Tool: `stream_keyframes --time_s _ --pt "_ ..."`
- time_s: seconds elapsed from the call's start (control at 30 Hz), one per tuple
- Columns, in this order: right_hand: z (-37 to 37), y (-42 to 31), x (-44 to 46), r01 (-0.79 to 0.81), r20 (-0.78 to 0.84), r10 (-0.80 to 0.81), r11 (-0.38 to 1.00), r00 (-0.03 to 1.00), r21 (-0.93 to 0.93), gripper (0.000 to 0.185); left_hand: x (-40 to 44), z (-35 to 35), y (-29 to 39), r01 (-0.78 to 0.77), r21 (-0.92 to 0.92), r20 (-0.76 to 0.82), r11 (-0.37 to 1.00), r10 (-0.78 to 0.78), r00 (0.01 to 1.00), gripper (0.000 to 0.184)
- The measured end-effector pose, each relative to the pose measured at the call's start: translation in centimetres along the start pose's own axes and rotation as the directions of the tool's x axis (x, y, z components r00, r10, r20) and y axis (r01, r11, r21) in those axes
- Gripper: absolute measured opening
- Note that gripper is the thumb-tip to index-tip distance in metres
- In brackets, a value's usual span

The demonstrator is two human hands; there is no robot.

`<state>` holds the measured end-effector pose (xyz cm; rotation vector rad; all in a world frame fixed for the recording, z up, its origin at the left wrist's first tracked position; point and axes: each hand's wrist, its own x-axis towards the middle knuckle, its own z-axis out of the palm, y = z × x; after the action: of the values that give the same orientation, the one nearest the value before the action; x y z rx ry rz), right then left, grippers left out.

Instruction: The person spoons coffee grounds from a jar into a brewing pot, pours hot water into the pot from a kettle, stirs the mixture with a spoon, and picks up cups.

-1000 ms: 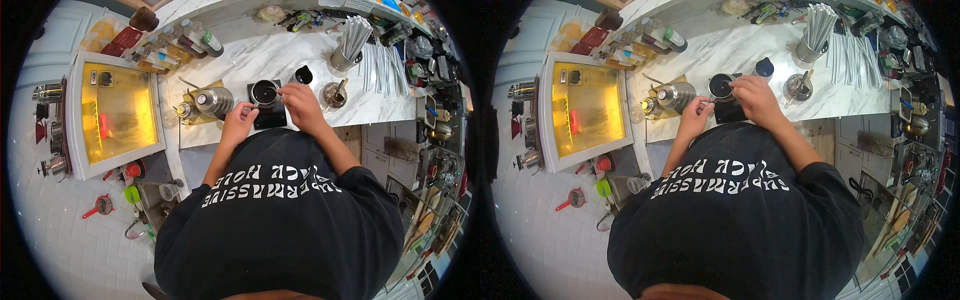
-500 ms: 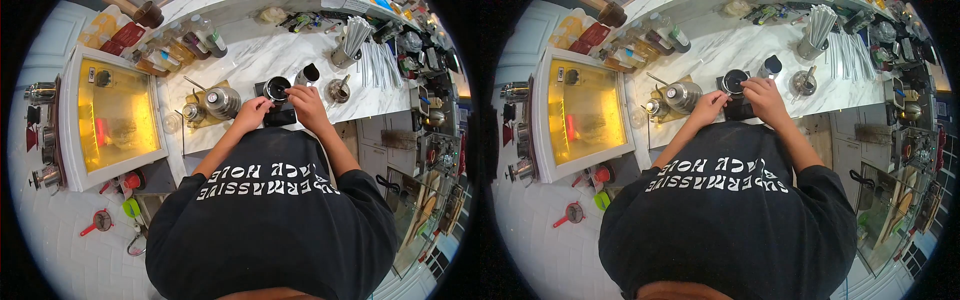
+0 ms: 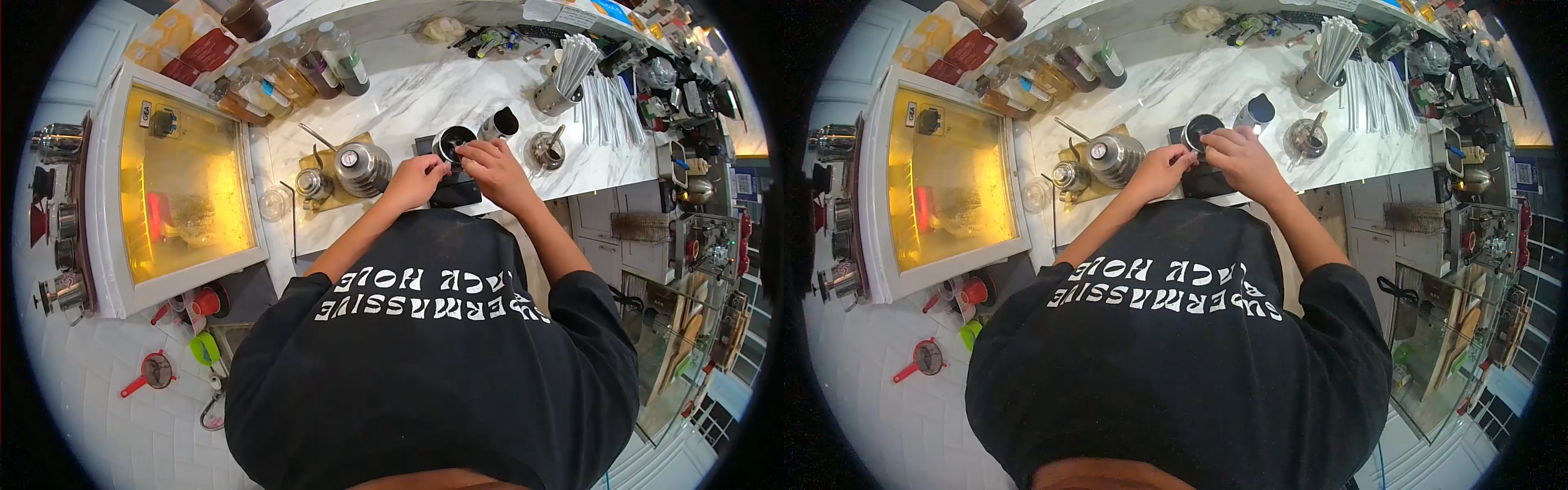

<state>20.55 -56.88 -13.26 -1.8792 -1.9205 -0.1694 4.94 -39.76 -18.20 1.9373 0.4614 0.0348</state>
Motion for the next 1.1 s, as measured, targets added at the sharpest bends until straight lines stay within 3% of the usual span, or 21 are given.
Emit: stream_keyframes --time_s 0.23,0.37,0.57,0.83,0.97,1.1 --pt "-1.1 0.9 -0.5 0.104 0.072 -0.100 0.993 0.992 -0.056 0.021 -0.1 -0.3 0.6 0.049 0.022 0.032 0.999 -0.050 0.998 0.030" --pt "-0.6 0.4 0.2 0.133 0.093 -0.131 0.991 0.987 -0.015 0.023 0.0 0.1 0.4 0.057 -0.075 0.029 0.996 -0.055 0.998 0.031" --pt "-0.5 1.6 -0.3 0.067 0.037 -0.066 0.997 0.997 -0.024 0.021 -0.1 -0.4 0.9 0.098 -0.034 0.057 0.995 -0.096 0.994 0.030" --pt "0.3 0.8 -0.5 0.048 0.013 -0.048 0.999 0.999 0.011 0.023 0.7 0.0 -0.4 0.092 -0.156 0.125 0.984 -0.072 0.989 0.029" --pt "0.0 1.2 -1.6 -0.031 0.035 0.030 1.000 0.999 0.005 0.019 1.0 -0.6 -0.3 0.148 -0.094 0.195 0.984 -0.128 0.972 0.030" --pt "0.3 0.1 -1.3 0.012 -0.006 -0.012 1.000 1.000 0.018 0.017 1.3 -0.5 -1.1 0.106 -0.111 0.199 0.988 -0.082 0.977 0.031"
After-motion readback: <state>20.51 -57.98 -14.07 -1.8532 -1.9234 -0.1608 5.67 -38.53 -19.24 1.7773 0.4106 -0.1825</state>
